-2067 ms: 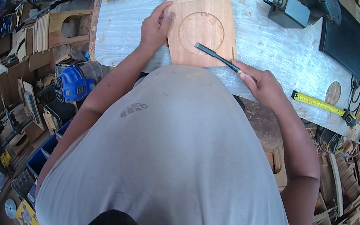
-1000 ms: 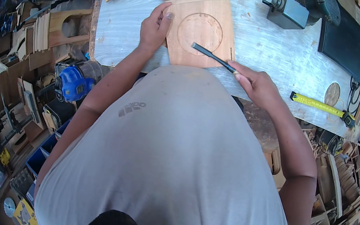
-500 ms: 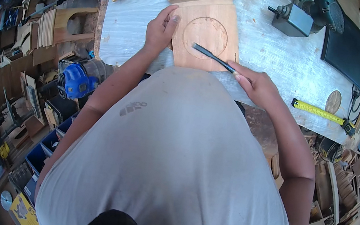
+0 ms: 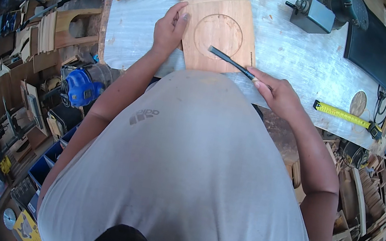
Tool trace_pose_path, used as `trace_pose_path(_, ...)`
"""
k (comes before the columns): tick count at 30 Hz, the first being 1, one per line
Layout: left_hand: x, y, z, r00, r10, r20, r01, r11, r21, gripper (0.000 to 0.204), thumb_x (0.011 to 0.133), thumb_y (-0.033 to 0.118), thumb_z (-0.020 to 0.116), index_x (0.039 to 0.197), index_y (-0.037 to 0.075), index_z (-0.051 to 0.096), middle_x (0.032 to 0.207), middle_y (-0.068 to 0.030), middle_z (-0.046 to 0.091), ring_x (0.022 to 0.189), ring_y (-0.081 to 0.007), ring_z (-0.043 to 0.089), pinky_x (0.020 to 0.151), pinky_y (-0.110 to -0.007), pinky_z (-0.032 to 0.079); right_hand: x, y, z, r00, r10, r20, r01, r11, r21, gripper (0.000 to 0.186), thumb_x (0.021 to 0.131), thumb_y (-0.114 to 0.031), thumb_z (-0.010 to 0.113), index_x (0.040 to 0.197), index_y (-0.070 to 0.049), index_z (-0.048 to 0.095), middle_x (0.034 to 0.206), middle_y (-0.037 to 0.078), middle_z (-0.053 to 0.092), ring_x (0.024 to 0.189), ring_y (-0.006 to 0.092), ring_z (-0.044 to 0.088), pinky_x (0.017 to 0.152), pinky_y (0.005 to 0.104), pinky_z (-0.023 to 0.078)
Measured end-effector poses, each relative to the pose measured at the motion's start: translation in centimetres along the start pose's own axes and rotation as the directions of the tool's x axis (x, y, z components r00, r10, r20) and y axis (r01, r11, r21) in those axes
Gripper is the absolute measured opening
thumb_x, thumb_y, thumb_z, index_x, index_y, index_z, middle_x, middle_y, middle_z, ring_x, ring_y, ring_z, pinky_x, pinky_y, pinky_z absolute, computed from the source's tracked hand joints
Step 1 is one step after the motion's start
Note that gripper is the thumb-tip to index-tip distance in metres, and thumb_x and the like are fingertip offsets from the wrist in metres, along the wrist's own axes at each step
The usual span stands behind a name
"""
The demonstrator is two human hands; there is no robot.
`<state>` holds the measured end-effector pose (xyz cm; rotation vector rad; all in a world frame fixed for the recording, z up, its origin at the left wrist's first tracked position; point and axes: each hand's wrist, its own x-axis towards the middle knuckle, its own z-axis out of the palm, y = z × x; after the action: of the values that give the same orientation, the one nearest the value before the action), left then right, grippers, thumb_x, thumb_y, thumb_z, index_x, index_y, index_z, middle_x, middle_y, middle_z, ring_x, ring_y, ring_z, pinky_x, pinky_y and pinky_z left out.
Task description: Using a chisel to carve out a circular recess in a block of wood.
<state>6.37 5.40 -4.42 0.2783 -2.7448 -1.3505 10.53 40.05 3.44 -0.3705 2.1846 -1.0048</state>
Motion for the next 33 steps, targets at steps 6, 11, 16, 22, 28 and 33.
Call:
trace_pose_path(6,-0.2,-0.3,0.4,1.000,-0.002,-0.019,0.001,0.999,-0.052,0.034,0.098,0.024,0.067,0.131,0.016,0.065,0.076,-0.0088,0.068,0.068,-0.0223,0.069,0.067,-0.036,0.055,1.9,-2.5,0.9,0.999,0.029,0.027,-0.030,0.999,0.033,0.040,0.104,-0.022,0.059,0.144,-0.025,0.059,0.133,0.014,0.068,0.117,0.0352,0.068,0.101,0.0372,0.052)
trace_pose_path(11,-0.1,0.2,0.0,1.000,-0.012,-0.002,0.012,0.999,-0.035,0.035,0.097,0.023,0.067,0.131,0.017,0.064,0.078,-0.0102,0.069,0.069,-0.0249,0.070,0.068,-0.038,0.055,0.0,-0.6,1.0,1.000,0.002,-0.028,0.000,0.999,0.046,0.040,0.104,-0.023,0.059,0.144,-0.027,0.059,0.133,0.014,0.068,0.117,0.0349,0.068,0.099,0.0370,0.052)
trace_pose_path(16,0.0,0.1,0.0,1.000,-0.006,0.002,0.006,1.000,-0.007,0.035,0.097,0.023,0.067,0.132,0.018,0.064,0.078,-0.0108,0.069,0.069,-0.0271,0.069,0.068,-0.039,0.055,0.0,-1.1,2.8,0.996,0.044,-0.082,-0.037,0.996,0.081,0.041,0.104,-0.024,0.060,0.145,-0.028,0.059,0.130,0.013,0.069,0.114,0.0343,0.070,0.097,0.0367,0.053)
trace_pose_path(22,0.0,0.1,0.1,1.000,-0.012,0.005,0.012,0.999,-0.035,0.034,0.097,0.022,0.067,0.131,0.018,0.064,0.077,-0.0105,0.068,0.068,-0.0265,0.069,0.067,-0.039,0.055,-1.3,-1.3,3.3,0.990,0.098,-0.103,-0.088,0.991,0.100,0.041,0.104,-0.024,0.060,0.145,-0.027,0.059,0.125,0.016,0.071,0.109,0.0359,0.071,0.094,0.0364,0.054)
trace_pose_path(28,-0.1,0.1,0.0,1.000,0.002,0.004,-0.002,1.000,-0.023,0.035,0.097,0.023,0.067,0.131,0.018,0.064,0.077,-0.0105,0.068,0.068,-0.0261,0.069,0.067,-0.039,0.055,-1.4,-2.2,3.4,0.985,0.142,-0.094,-0.130,0.984,0.125,0.040,0.104,-0.023,0.059,0.144,-0.026,0.059,0.126,0.018,0.071,0.109,0.0357,0.071,0.094,0.0356,0.054)
trace_pose_path(33,0.1,-0.2,0.2,1.000,0.000,0.002,0.000,1.000,-0.003,0.034,0.098,0.025,0.066,0.131,0.019,0.064,0.076,-0.0098,0.069,0.069,-0.0264,0.070,0.067,-0.039,0.055,-1.5,-3.2,4.4,0.976,0.175,-0.130,-0.151,0.973,0.175,0.039,0.105,-0.024,0.059,0.144,-0.024,0.060,0.126,0.019,0.071,0.114,0.0337,0.071,0.095,0.0355,0.054)
